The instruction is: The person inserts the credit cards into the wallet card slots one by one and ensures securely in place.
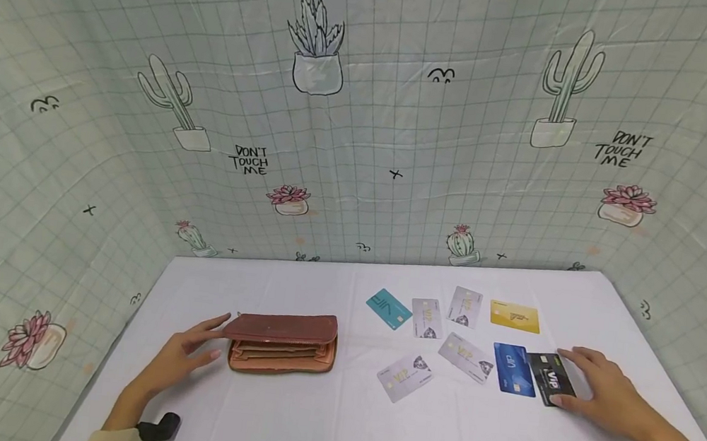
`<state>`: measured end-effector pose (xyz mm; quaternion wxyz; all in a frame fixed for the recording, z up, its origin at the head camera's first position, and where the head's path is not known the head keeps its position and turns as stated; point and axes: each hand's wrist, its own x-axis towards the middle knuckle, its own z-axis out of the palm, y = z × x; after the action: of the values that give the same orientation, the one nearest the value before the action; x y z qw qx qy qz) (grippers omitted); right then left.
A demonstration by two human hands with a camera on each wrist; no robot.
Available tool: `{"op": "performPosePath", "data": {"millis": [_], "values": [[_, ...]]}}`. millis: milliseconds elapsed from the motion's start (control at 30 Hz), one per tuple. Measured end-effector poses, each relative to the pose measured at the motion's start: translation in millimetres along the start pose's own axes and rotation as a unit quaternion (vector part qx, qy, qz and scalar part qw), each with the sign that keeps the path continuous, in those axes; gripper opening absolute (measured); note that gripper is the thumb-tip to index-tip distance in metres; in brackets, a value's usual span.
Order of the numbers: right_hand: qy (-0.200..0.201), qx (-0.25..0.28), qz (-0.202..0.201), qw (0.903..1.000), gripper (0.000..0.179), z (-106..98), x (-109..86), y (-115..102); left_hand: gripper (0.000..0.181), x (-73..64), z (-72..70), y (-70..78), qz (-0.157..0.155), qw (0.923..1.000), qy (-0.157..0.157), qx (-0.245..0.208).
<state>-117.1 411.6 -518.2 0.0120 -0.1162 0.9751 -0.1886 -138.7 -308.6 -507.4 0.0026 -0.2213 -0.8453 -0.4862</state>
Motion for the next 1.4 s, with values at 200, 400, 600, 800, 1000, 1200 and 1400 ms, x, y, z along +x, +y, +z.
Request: {"op": "performPosePath", "data": {"millis": [200,400,600,800,1000,1200,1400], "values": [[-0.014,-0.002,0.005,0.9999,0.081,2,1.2,0,0.048,1.4,4.2,-6.6,0.022,0.9978,0.003,-0.062],[-0.012,0.001,-0.003,0.9999,0.077,4,0.8,2,0.062,4.9,10.8,-5.8,-0.009,0.9978,0.028,-0.059],[-0.012,0.002,0.001,0.9999,0.078,5,-0.7,3,0.059,11.6,17.4,-1.8,-0.054,0.9961,0.051,-0.048],[-0.007,0.016,0.003,0.9998,0.077,4,-0.4,0,0.064,16.6,20.3,-1.3,-0.066,0.9929,0.035,-0.092],[-0.006,0.035,0.001,0.9994,0.079,4,5.3,-3,0.084,19.2,20.2,-1.5,-0.078,0.9914,0.008,-0.105],[0.012,0.036,-0.017,0.9991,0.081,4,7.7,-2,0.094,23.9,20.7,-3.2,-0.073,0.9920,-0.009,-0.102],[0.000,0.063,0.003,0.9980,0.078,4,10.4,-1,0.092,28.4,23.2,-1.2,-0.089,0.9907,-0.002,-0.103]]}}
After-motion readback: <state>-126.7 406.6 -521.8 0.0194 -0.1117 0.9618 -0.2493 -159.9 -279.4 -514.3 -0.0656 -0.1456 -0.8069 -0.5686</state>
